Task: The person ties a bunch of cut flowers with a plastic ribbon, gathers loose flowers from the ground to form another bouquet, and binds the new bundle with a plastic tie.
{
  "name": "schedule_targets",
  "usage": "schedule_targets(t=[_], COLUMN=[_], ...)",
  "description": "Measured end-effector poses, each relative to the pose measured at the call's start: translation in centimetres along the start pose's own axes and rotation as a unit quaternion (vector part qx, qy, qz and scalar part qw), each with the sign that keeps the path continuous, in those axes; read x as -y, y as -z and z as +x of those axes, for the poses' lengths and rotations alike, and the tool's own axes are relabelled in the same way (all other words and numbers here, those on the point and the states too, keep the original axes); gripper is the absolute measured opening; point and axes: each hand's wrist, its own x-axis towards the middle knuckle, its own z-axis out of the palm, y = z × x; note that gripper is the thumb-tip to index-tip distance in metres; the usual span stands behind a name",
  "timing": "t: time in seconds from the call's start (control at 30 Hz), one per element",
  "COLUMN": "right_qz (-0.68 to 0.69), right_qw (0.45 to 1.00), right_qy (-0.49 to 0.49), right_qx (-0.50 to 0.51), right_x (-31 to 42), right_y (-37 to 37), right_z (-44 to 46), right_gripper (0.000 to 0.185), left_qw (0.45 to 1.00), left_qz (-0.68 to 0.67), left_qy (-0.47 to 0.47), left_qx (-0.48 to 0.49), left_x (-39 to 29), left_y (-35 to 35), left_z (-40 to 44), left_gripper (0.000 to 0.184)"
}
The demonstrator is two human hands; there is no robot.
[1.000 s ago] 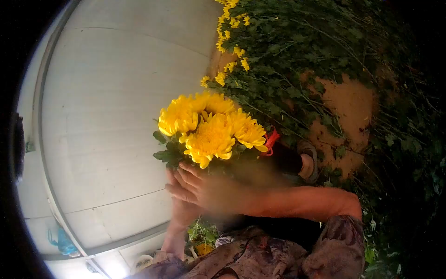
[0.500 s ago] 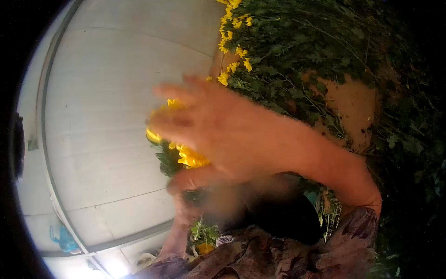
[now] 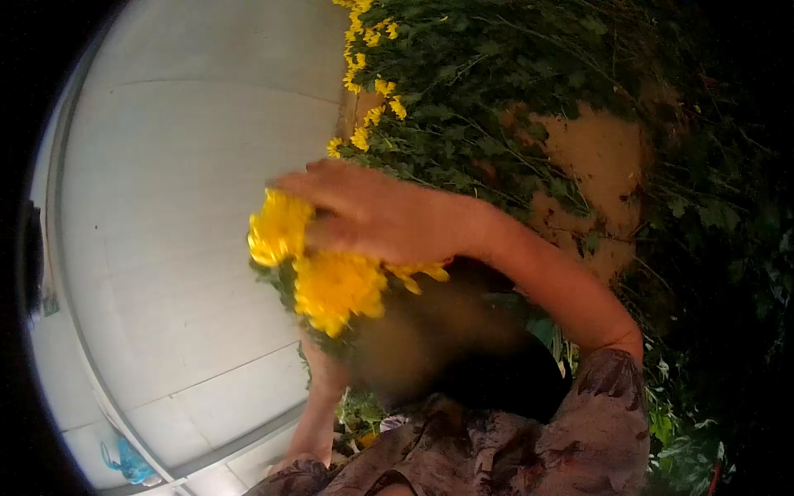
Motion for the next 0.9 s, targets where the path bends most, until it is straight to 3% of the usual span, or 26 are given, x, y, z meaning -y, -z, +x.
schedule_targets(t=[0.1, 0.17, 0.23, 0.3, 0.33, 0.43, 0.47, 0.5, 0.57, 0.63, 0.7, 0.73, 0.77, 0.83, 0.87, 0.9], right_qz=[0.131, 0.152, 0.125, -0.024, -0.057, -0.113, -0.111, -0.135, -0.160, -0.130, -0.116, -0.112, -0.108, 0.059, 0.059, 0.087], right_qw=[0.987, 0.963, 0.962, 0.978, 0.972, 0.977, 0.977, 0.978, 0.977, 0.981, 0.980, 0.979, 0.978, 0.926, 0.926, 0.937], right_qy=[0.044, -0.114, -0.132, -0.070, -0.051, -0.004, -0.003, -0.001, -0.003, -0.010, -0.012, -0.013, -0.014, -0.173, -0.172, -0.239], right_qx=[-0.078, -0.189, -0.203, -0.197, -0.223, -0.180, -0.180, -0.160, -0.140, -0.141, -0.159, -0.168, -0.178, -0.329, -0.331, -0.240], right_x=[-1.7, -2.8, -2.2, -0.7, 0.6, 3.1, 3.3, 3.5, 3.7, 3.7, 3.4, 3.4, 3.4, 2.3, 2.1, 2.1], right_y=[2.0, 2.0, 0.9, -0.1, -0.6, -0.6, -0.9, -1.2, -1.4, -1.6, -1.7, -2.1, -2.5, -3.2, -3.8, -4.5], right_z=[-1.3, -2.9, -4.2, -5.1, -4.9, -5.0, -5.0, -5.0, -4.8, -4.4, -4.0, -4.4, -4.8, -6.6, -7.0, -7.9], right_gripper=[0.064, 0.069, 0.076, 0.084, 0.089, 0.075, 0.075, 0.071, 0.068, 0.065, 0.063, 0.063, 0.063, 0.058, 0.058, 0.055], left_qw=[0.994, 0.998, 1.000, 0.991, 0.934, 0.918, 0.872, 0.872, 0.914, 0.933, 0.999, 0.978, 0.997, 1.000, 1.000, 0.998], left_qz=[0.067, -0.048, -0.019, -0.113, -0.325, -0.354, -0.440, -0.440, -0.375, -0.316, -0.008, -0.162, -0.048, -0.016, -0.005, -0.053], left_qy=[-0.069, -0.015, -0.002, 0.038, 0.143, 0.129, 0.185, 0.186, 0.099, 0.104, -0.016, 0.129, 0.048, 0.005, -0.010, 0.011], left_qx=[-0.048, -0.033, -0.011, 0.063, 0.049, 0.123, 0.105, 0.105, 0.118, 0.140, 0.048, 0.025, 0.041, 0.024, 0.018, 0.012], left_x=[0.9, -0.1, 1.2, 2.1, 1.5, -0.4, -2.3, -2.7, -3.0, -1.2, -0.2, -0.1, 2.6, 5.3, 6.7, 7.8], left_y=[0.6, 1.5, 2.5, 3.1, 2.6, 3.6, 3.9, 4.0, 4.0, 3.4, 2.5, 2.5, 2.8, 2.9, 3.0, 2.8], left_z=[0.9, 1.3, 0.4, -0.8, -1.2, 0.2, 0.7, 1.2, 1.8, 1.2, 0.9, 0.6, 0.3, 0.0, -0.2, -0.4], left_gripper=[0.075, 0.075, 0.084, 0.072, 0.094, 0.095, 0.098, 0.098, 0.098, 0.098, 0.097, 0.090, 0.080, 0.076, 0.075, 0.076])
